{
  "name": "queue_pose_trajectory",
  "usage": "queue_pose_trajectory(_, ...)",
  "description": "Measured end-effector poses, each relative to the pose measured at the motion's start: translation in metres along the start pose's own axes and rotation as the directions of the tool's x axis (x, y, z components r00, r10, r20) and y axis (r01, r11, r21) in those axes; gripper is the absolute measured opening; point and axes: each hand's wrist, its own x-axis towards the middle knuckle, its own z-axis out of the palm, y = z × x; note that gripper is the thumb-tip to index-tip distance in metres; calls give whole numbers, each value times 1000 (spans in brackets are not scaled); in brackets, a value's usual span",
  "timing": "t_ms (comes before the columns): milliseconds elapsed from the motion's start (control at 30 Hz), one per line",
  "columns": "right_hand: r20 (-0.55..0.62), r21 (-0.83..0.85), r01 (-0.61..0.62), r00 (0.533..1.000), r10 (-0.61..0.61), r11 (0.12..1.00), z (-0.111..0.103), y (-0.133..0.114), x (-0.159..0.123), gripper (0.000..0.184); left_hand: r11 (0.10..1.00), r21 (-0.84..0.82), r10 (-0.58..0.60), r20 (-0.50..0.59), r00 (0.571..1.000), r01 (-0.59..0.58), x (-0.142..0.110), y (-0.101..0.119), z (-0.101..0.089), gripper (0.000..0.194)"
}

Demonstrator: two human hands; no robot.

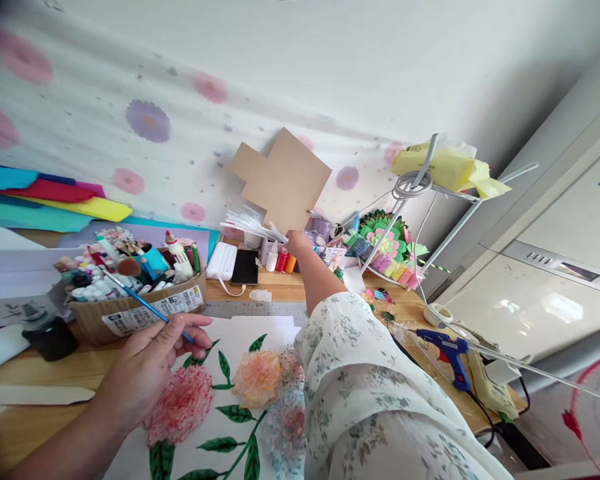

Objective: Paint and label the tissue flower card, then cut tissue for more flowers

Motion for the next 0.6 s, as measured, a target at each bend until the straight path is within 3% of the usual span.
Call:
queue_pose_trajectory(200,167,-9,-33,985,34,999,-35,70,-33,30,999,-1,-32,-50,998,32,3,-1,-2,43)
queue_pose_trajectory(333,215,-52,-112,969,121,992,-26,106,-68,30,999,5,-37,-72,997,37,4,-2,-4,45)
queue_pose_trajectory(467,238,-24,-163,957,164,986,-3,109,-76,31,999,-12,-36,-80,996,36,5,-1,-2,44)
queue_pose_trajectory(600,252,5,-152,957,145,988,4,97,-59,30,1000,-10,-30,-60,998,30,4,1,0,43)
